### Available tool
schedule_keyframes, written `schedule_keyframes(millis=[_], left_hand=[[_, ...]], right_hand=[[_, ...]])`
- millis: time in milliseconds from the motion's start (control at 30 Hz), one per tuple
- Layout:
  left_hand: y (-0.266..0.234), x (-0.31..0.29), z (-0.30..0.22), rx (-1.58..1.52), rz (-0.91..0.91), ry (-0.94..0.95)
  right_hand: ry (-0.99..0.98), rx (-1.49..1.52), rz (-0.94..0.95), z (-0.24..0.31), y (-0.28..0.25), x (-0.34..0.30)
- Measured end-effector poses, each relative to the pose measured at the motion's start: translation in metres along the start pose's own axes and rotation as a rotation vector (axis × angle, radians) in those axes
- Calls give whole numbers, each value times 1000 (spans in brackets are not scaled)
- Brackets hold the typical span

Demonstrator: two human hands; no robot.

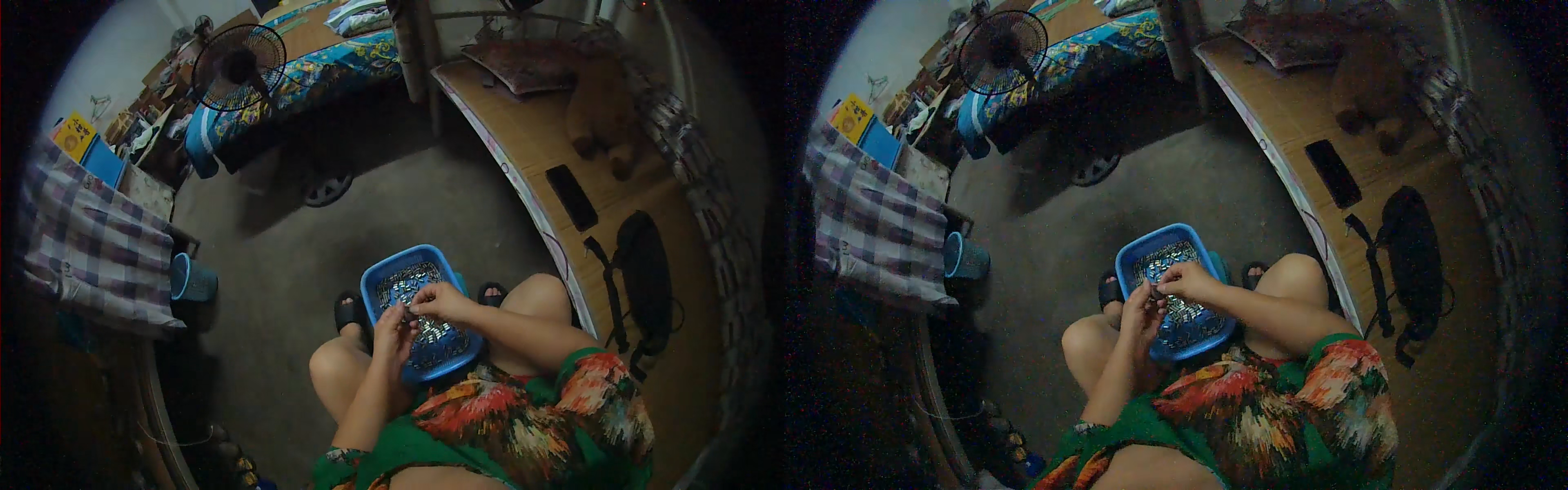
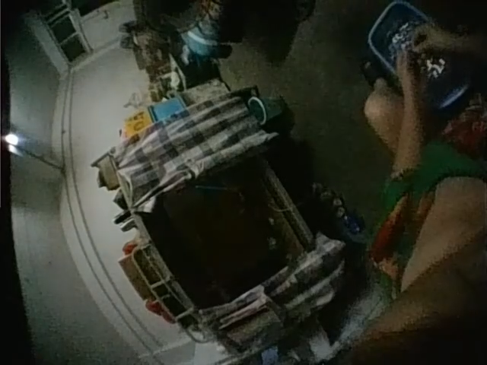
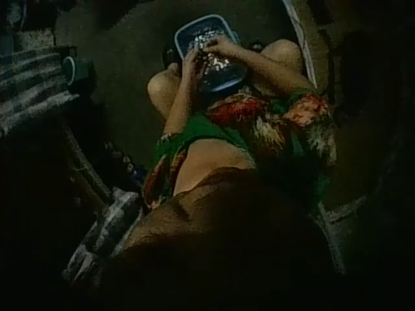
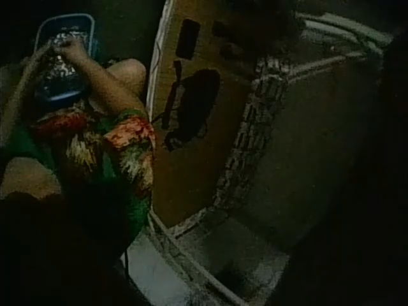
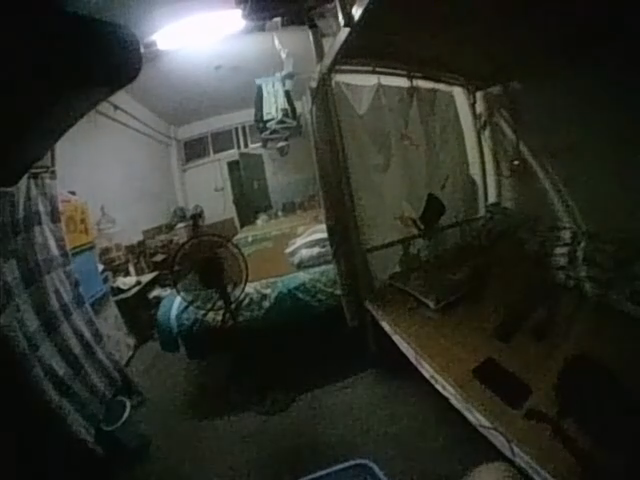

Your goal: Sorting small metal pins and components from a blue plastic basket.

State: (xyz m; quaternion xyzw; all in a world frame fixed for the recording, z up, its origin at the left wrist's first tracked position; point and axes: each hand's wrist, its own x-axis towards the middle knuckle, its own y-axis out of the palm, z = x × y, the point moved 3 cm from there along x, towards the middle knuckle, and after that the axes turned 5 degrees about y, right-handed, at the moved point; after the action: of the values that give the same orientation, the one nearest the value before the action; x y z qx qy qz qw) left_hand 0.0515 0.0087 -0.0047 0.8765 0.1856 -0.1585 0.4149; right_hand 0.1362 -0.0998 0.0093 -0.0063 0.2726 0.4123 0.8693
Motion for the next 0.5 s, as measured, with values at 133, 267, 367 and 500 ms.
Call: schedule_keyframes(millis=[133, 267, 367, 500], left_hand=[[2, -1, -1, -9, -22, -36], [-2, 0, 1, -24, -9, -49], [0, -2, 1, -26, 15, -61], [-2, -1, 1, -24, 29, -69]], right_hand=[[-83, -22, -15, 6, 3, -3], [-164, -107, -50, 0, 3, 3], [-177, -171, -85, -1, 3, 1], [-188, -178, -68, 1, 3, 2]])
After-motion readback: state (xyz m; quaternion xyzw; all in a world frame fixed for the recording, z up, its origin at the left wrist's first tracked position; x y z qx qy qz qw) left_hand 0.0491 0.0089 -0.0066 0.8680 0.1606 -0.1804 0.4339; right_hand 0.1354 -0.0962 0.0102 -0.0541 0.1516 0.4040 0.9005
